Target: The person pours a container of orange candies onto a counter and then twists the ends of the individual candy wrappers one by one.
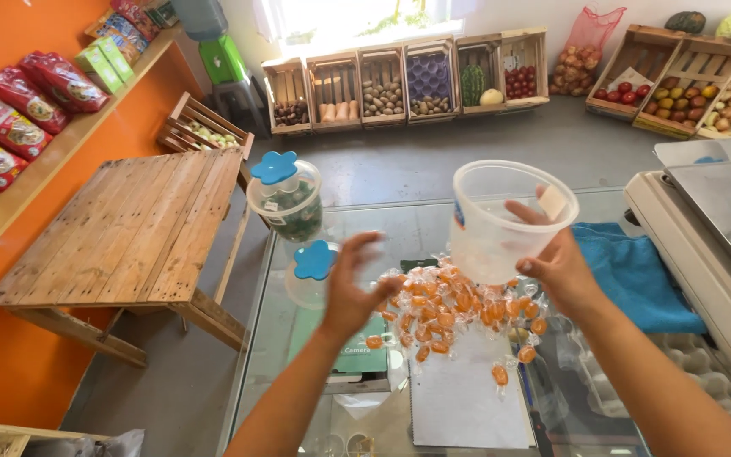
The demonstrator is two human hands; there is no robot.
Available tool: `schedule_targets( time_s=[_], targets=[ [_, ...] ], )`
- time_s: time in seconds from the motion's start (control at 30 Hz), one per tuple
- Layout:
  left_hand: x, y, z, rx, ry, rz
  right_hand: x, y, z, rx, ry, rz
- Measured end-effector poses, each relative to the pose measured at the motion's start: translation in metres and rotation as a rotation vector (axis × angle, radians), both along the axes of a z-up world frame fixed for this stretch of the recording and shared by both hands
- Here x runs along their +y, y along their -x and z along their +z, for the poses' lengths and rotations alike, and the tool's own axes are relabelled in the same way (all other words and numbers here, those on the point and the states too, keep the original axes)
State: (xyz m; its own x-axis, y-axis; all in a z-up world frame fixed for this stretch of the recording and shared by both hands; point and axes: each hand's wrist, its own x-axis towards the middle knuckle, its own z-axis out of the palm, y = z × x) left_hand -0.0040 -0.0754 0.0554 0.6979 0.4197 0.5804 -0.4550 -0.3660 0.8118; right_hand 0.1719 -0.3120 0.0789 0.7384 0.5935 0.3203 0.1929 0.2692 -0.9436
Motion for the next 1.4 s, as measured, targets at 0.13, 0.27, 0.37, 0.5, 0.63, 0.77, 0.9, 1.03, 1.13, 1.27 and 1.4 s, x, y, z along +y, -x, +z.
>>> schedule_targets(
  time_s=[0.13,0.27,0.37,0.5,0.63,0.77,0.9,1.03,1.13,1.27,1.4],
  targets=[
    [-0.056,-0.024,0.007,0.188,0.509,-0.515,0.01,0.042,0.014,0.006,-0.094,0.014],
    [-0.072,-0.035,0.027,0.205,0.998,-0.943,0.017,0.063,0.041,-0.12,-0.072,0.018],
    [-0.06,-0.04,0.037,0.117,1.112,-0.948,0.013,0.062,0.063,-0.399,0.266,-0.012],
    [-0.023,-0.042,0.044,-0.019,1.116,-0.791,-0.021,0.026,0.042,-0.655,0.929,-0.286],
    [-0.007,-0.021,0.075,-0.015,1.086,-0.581,-0.081,-0.039,-0.014,-0.304,1.46,-0.284],
    [-0.014,-0.009,0.095,-0.092,1.146,-0.615,-0.094,-0.032,-0.038,-0.347,1.572,-0.342],
    [-0.037,0.001,0.118,0.095,1.289,-0.321,-0.088,-0.007,-0.011,-0.423,1.188,-0.576],
    [-0.05,-0.007,0.122,0.143,1.379,-0.237,-0.074,0.053,0.026,-0.946,0.44,-0.723],
    [-0.064,-0.021,0.103,0.093,1.295,-0.25,-0.046,0.06,0.017,-1.4,0.319,-0.573],
    [-0.097,-0.011,0.086,-0.143,1.046,-0.598,-0.008,0.05,0.021,-1.616,0.228,-0.412],
    [-0.101,0.007,0.103,-0.21,0.846,-0.631,0.019,0.057,0.027,-1.594,0.202,-0.373]
  ],
)
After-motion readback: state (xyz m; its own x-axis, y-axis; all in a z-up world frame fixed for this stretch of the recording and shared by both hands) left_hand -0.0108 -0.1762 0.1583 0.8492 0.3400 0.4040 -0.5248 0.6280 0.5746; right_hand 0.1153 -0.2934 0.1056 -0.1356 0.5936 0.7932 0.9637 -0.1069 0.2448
